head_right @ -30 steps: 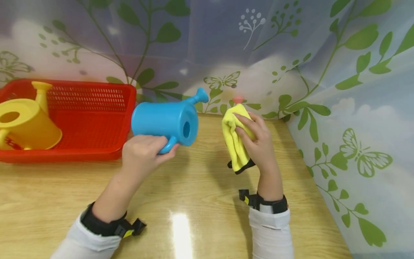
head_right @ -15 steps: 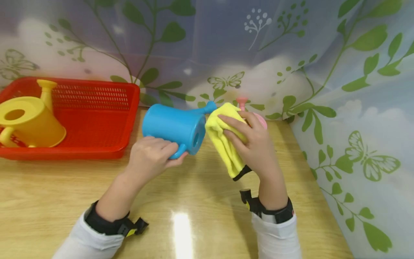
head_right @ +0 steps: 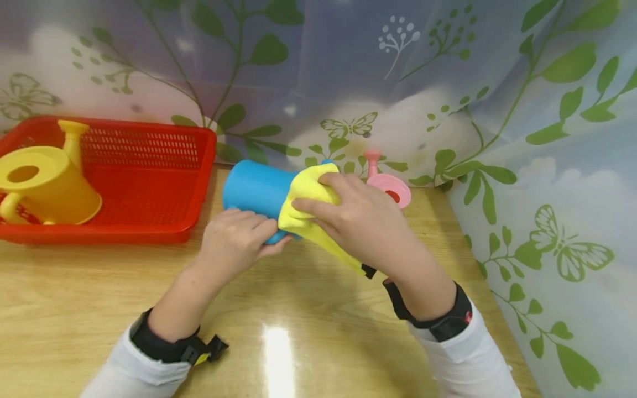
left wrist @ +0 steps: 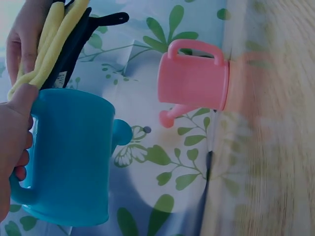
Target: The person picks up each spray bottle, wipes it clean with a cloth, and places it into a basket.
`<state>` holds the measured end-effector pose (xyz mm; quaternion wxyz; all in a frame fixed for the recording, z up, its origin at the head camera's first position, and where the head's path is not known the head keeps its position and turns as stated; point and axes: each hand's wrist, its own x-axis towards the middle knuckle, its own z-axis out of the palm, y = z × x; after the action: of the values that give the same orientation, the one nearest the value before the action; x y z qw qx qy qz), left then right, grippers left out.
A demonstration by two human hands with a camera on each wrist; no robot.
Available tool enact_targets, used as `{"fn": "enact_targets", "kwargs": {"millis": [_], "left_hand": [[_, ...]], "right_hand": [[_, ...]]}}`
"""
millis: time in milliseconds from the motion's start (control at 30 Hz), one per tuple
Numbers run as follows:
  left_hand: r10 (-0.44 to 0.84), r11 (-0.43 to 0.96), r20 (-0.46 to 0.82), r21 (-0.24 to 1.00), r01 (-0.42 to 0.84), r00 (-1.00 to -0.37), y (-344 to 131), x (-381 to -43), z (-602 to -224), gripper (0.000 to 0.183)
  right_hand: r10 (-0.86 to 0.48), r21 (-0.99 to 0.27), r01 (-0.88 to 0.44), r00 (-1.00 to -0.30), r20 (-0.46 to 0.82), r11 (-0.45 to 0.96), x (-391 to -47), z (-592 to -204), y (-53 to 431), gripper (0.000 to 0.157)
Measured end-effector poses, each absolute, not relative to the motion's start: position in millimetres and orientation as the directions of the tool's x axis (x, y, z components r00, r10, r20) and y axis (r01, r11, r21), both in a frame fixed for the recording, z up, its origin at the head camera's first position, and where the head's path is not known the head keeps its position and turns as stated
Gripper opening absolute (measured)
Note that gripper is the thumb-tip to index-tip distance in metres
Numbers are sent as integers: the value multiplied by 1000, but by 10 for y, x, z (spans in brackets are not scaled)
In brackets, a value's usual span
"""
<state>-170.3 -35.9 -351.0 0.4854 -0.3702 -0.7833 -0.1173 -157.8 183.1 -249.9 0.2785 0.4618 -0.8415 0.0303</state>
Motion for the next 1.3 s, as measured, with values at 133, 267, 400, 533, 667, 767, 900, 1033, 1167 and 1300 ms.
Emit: {"fn": "enact_targets", "kwargs": {"millis": [133, 267, 400, 533, 667, 767, 900, 1033, 1167, 1300], "left_hand": [[452, 709, 865, -200, 676, -218, -349, -1702, -3502, 43], [446, 716, 875, -224, 662, -186, -351, -1712, -3496, 44], [449, 704, 876, -226, 674, -177, -363, -1722, -3512, 45], [461, 690, 867, -217, 691, -188, -360, -1715, -3536, 42], [473, 675, 864, -230, 701, -171, -347, -1725, -3553, 41], [472, 660, 868, -232, 715, -155, -345, -1738, -3565, 44], [470, 650, 871, -231, 724, -145, -345, -1746, -3575, 44], [473, 647, 873, -249, 721, -123, -325, -1743, -3570, 39], [479, 637, 872, -267, 724, -101, -305, -1747, -3577, 36], [492, 625, 865, -272, 732, -99, -297, -1743, -3577, 33]], "right_hand": [[-764, 240, -770, -439, 472, 591, -1540, -2471, 1809, 31], [-762, 289, -737, -450, 467, 612, -1516, -2455, 1738, 28], [-743, 327, -678, -516, 426, 658, -1481, -2429, 1625, 27], [-726, 356, -633, -587, 358, 688, -1462, -2398, 1517, 27], [-725, 379, -620, -620, 301, 687, -1480, -2387, 1432, 28], [-729, 389, -620, -625, 281, 681, -1500, -2397, 1383, 27], [-726, 393, -614, -622, 294, 685, -1529, -2424, 1326, 27], [-731, 405, -614, -620, 283, 678, -1568, -2437, 1257, 30], [-732, 396, -622, -633, 253, 675, -1615, -2445, 1179, 30], [-712, 374, -615, -662, 232, 694, -1649, -2444, 1102, 27]]}}
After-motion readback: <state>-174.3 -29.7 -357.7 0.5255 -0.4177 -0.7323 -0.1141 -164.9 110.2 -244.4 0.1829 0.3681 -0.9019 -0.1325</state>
